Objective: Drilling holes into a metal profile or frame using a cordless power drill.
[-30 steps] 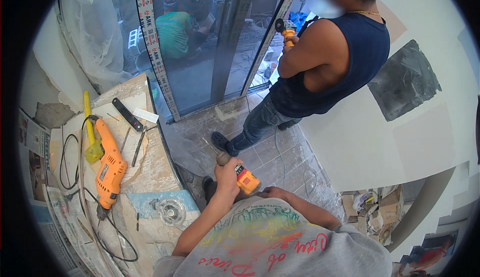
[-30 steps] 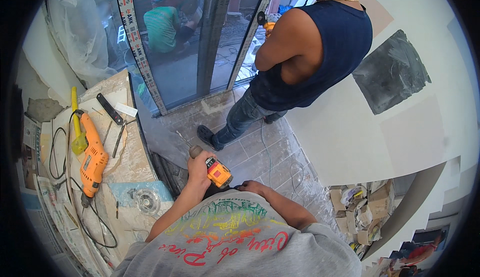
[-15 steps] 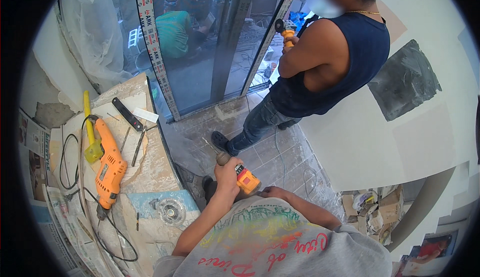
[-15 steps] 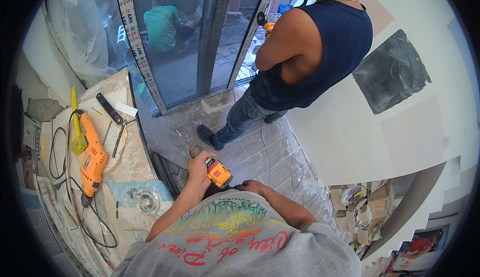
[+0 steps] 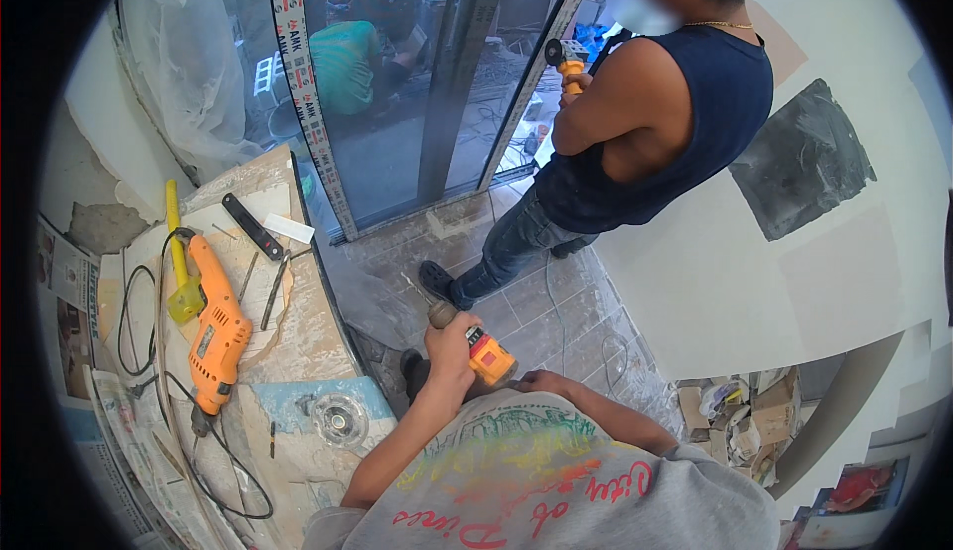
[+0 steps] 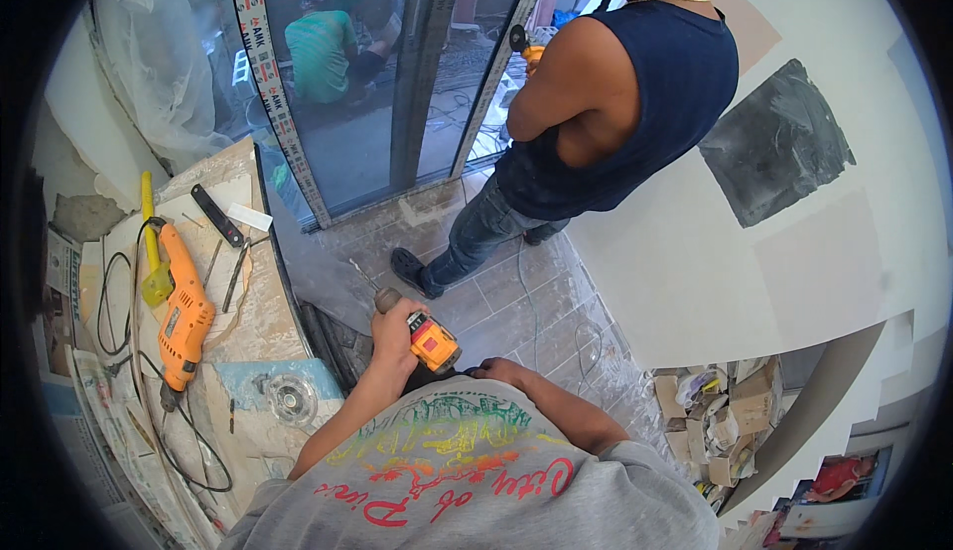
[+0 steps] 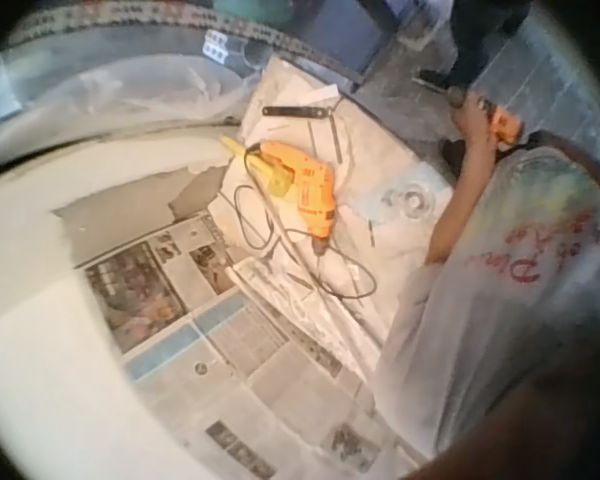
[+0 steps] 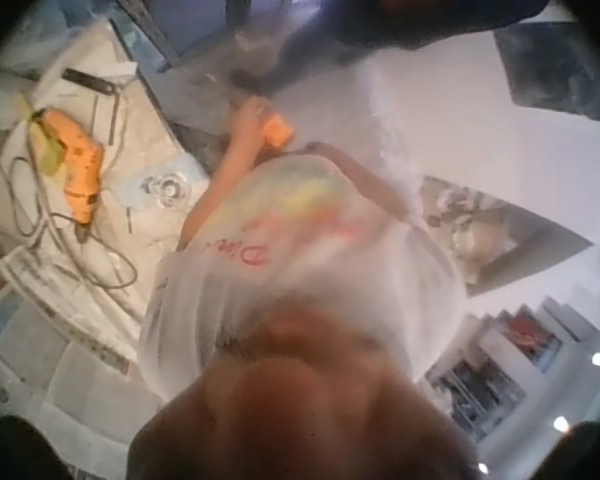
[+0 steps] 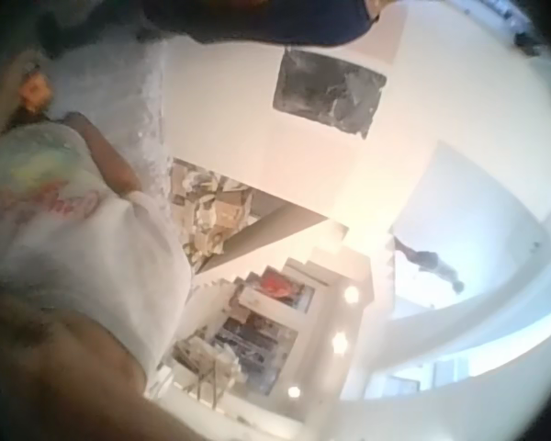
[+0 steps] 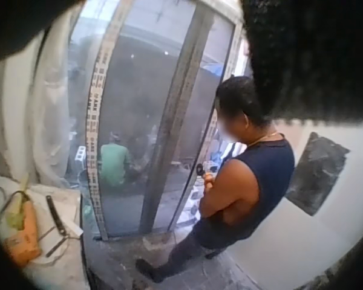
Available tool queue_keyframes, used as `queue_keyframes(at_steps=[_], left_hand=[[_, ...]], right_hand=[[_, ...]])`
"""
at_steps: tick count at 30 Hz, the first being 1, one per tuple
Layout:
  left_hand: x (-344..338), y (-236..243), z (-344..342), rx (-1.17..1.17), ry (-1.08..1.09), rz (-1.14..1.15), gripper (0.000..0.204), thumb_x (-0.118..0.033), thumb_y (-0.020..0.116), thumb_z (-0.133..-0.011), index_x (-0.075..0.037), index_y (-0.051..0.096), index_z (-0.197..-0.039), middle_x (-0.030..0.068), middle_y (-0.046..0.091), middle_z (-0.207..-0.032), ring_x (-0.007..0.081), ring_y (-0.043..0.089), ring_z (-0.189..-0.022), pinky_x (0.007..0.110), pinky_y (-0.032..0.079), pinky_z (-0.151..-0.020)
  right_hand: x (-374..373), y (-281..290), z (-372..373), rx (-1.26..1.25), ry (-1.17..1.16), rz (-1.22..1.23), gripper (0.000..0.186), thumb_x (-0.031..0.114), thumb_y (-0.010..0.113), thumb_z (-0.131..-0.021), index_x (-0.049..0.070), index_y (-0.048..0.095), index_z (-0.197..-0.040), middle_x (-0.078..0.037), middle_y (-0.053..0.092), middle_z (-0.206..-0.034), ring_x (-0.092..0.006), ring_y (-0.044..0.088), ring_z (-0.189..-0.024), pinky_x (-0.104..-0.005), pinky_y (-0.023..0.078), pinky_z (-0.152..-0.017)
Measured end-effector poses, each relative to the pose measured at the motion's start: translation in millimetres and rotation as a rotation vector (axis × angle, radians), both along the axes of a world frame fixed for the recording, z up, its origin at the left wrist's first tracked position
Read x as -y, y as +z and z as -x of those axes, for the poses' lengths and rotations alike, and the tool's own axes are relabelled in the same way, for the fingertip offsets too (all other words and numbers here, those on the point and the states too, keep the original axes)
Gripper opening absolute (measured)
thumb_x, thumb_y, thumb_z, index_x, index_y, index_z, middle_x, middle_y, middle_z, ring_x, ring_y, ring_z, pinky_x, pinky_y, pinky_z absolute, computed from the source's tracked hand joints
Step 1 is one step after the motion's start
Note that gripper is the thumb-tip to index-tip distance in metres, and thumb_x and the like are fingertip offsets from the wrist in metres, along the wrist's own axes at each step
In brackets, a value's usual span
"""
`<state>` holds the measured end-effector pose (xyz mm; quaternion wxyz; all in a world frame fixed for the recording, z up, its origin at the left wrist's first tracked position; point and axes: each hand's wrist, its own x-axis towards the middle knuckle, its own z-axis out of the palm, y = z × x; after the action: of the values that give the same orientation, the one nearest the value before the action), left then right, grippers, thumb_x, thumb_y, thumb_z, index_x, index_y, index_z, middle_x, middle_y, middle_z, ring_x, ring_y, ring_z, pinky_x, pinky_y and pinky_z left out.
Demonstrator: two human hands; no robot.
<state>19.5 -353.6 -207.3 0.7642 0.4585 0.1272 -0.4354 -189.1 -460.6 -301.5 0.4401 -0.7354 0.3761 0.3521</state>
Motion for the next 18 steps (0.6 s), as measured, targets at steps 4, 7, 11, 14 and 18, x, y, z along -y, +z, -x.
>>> queue_keyframes(at_steps=[4, 7, 11, 14, 18], left_hand=[[-0.2, 0.4, 0.0, -0.026, 0.015, 0.003, 0.010, -0.005, 0.060, -0.075, 0.000, 0.054, -0.082, 0.0113, 0.059, -0.070, 0.0211, 0.060, -0.057, 0.035, 0.052, -0.053], [0.6, 5.0, 0.5, -0.026, 0.018, 0.004, 0.010, -0.004, 0.060, -0.075, 0.000, 0.054, -0.082, 0.0112, 0.059, -0.071, 0.0210, 0.060, -0.057, 0.035, 0.052, -0.053], [-1.3, 7.9, -0.8, -0.016, 0.018, 0.002, 0.011, -0.004, 0.060, -0.075, -0.001, 0.053, -0.083, 0.0111, 0.059, -0.070, 0.0208, 0.060, -0.057, 0.035, 0.052, -0.052], [-0.7, 14.6, -0.3, -0.039, 0.003, -0.009, 0.012, -0.001, 0.063, -0.071, -0.005, 0.054, -0.077, 0.0042, 0.055, -0.069, 0.0153, 0.056, -0.055, 0.031, 0.049, -0.052], [-1.6, 14.5, -0.7, -0.060, 0.008, -0.007, 0.013, -0.001, 0.063, -0.071, -0.006, 0.053, -0.077, 0.0039, 0.055, -0.068, 0.0152, 0.056, -0.055, 0.031, 0.049, -0.052]], right_hand=[[0.7, -5.0, 3.5, 0.043, 0.015, 0.003, 0.056, 0.047, 0.052, -0.089, -0.001, 0.062, -0.117, -0.023, 0.061, -0.120, -0.0347, 0.056, -0.114, -0.0377, 0.043, -0.098], [5.7, -26.5, 14.1, 0.112, 0.113, 0.018, 0.056, 0.047, 0.052, -0.089, 0.000, 0.061, -0.118, -0.023, 0.061, -0.120, -0.0347, 0.056, -0.114, -0.0378, 0.043, -0.098], [3.1, -17.8, 7.5, 0.036, 0.030, 0.008, 0.056, 0.047, 0.052, -0.089, 0.000, 0.061, -0.119, -0.023, 0.060, -0.120, -0.0350, 0.056, -0.115, -0.0380, 0.043, -0.098], [4.5, -20.3, 8.9, 0.035, 0.002, -0.024, 0.057, 0.047, 0.052, -0.089, 0.000, 0.060, -0.120, -0.023, 0.060, -0.121, -0.0353, 0.056, -0.115, -0.0384, 0.043, -0.098], [1.5, -3.3, 2.2, 0.024, 0.039, -0.018, 0.055, 0.047, 0.050, -0.090, 0.002, 0.060, -0.120, -0.023, 0.058, -0.123, -0.0361, 0.054, -0.116, -0.0390, 0.042, -0.099]])
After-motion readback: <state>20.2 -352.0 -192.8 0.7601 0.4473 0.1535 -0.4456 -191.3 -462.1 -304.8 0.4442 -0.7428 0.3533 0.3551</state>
